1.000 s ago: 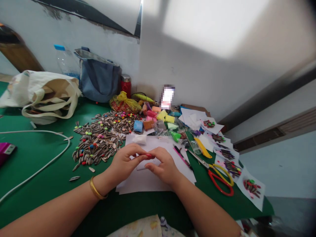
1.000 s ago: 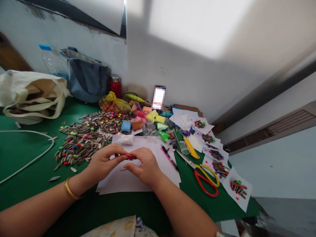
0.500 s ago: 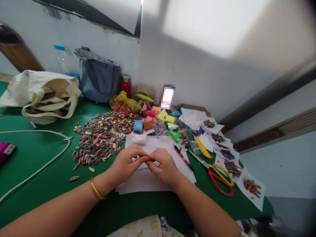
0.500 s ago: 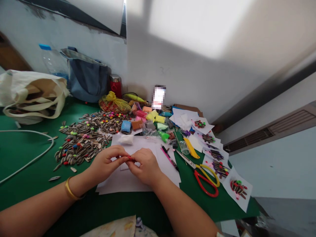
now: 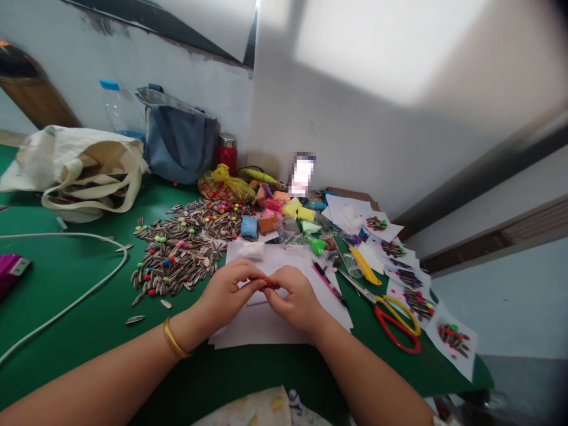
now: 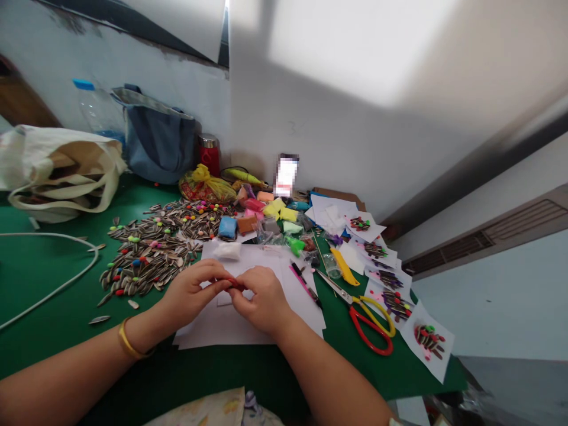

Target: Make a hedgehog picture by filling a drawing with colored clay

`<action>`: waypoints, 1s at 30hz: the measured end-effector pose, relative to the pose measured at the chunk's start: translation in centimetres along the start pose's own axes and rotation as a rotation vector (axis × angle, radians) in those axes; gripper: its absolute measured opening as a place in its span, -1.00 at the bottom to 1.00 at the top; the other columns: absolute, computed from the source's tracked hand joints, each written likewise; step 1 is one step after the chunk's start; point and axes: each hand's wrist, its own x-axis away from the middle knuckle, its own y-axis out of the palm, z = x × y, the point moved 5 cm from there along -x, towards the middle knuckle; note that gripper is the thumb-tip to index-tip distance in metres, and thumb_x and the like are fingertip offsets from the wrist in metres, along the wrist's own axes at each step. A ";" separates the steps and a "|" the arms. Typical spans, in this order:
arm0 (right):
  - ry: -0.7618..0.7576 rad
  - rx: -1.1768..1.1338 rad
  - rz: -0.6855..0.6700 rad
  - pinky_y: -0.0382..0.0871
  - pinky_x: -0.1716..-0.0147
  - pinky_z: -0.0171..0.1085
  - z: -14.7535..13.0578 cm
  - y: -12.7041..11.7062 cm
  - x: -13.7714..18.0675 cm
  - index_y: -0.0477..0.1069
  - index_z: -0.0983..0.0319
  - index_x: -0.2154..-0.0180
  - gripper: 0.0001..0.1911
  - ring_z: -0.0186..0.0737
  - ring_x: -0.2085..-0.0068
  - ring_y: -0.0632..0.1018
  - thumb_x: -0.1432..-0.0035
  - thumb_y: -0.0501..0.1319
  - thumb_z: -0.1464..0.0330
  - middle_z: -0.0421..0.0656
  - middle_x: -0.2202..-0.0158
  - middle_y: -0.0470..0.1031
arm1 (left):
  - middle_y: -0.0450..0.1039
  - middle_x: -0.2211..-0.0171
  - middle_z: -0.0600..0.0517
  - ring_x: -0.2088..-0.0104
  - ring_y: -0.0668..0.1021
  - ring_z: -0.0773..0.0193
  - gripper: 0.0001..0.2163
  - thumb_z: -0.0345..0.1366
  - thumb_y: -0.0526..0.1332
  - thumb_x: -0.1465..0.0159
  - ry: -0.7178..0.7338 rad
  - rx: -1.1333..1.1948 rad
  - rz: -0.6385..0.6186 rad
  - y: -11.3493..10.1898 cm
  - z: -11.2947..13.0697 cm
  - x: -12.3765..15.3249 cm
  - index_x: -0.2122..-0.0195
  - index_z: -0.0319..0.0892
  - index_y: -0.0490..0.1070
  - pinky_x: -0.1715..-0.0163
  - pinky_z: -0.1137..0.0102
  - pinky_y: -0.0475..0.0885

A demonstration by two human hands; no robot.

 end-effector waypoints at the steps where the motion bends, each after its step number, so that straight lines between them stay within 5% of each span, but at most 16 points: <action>1: 0.000 -0.024 -0.008 0.31 0.24 -0.21 0.0 0.0 0.0 0.51 0.18 0.31 -0.89 -0.21 0.30 0.53 -0.22 0.24 0.31 -0.17 0.37 0.57 | 0.54 0.36 0.01 0.30 0.54 0.24 -0.88 -0.27 0.24 -0.31 -0.012 0.018 0.013 -0.1 0.0 0.0 0.31 -0.12 0.57 0.25 0.37 0.44; 4: -0.003 -0.055 -0.024 0.32 0.19 -0.20 0.0 -0.1 0.0 0.51 0.17 0.22 -0.87 -0.19 0.24 0.54 -0.28 0.21 0.29 -0.15 0.29 0.60 | 0.56 0.31 0.01 0.26 0.56 0.24 -0.88 -0.26 0.25 -0.31 -0.037 0.055 0.023 -0.1 -0.3 0.0 0.26 -0.12 0.57 0.22 0.38 0.45; 8: -0.003 0.021 0.007 0.29 0.27 -0.20 0.1 -0.1 0.0 0.47 0.20 0.35 -0.87 -0.20 0.32 0.50 -0.23 0.16 0.39 -0.16 0.39 0.55 | 0.55 0.21 -0.01 0.19 0.56 0.22 -0.79 -0.26 0.26 -0.31 -0.010 0.017 0.009 0.0 -0.8 0.3 0.06 -0.07 0.56 0.14 0.35 0.44; 14: -0.001 0.023 0.011 0.27 0.26 -0.20 0.0 0.0 0.1 0.47 0.19 0.36 -0.92 -0.21 0.33 0.49 -0.18 0.20 0.39 -0.19 0.43 0.52 | 0.54 0.32 0.02 0.26 0.55 0.24 -0.89 -0.28 0.25 -0.31 0.002 -0.020 -0.004 0.0 -0.3 0.1 0.29 -0.10 0.59 0.20 0.37 0.42; 18: -0.001 -0.050 -0.008 0.29 0.20 -0.20 0.2 -0.2 0.0 0.51 0.17 0.20 -0.89 -0.21 0.26 0.52 -0.26 0.22 0.33 -0.17 0.31 0.58 | 0.54 0.34 0.04 0.30 0.55 0.26 -0.92 -0.27 0.28 -0.28 -0.065 0.052 0.021 0.0 -0.8 0.1 0.29 -0.13 0.56 0.26 0.39 0.43; 24: -0.005 0.039 0.014 0.23 0.30 -0.22 0.2 0.1 0.0 0.43 0.21 0.44 -0.85 -0.23 0.38 0.45 -0.20 0.20 0.39 -0.19 0.49 0.47 | 0.54 0.26 0.04 0.22 0.55 0.24 -0.89 -0.30 0.30 -0.28 0.009 0.016 -0.015 0.3 -0.8 0.3 0.18 -0.07 0.57 0.16 0.37 0.43; 30: 0.022 -0.009 0.025 0.23 0.26 -0.22 0.3 0.1 0.1 0.47 0.19 0.35 -0.92 -0.23 0.34 0.46 -0.20 0.21 0.39 -0.20 0.43 0.51 | 0.53 0.36 0.06 0.31 0.54 0.28 -0.91 -0.32 0.25 -0.31 -0.007 -0.020 0.031 0.1 -0.6 0.1 0.33 -0.13 0.53 0.28 0.42 0.41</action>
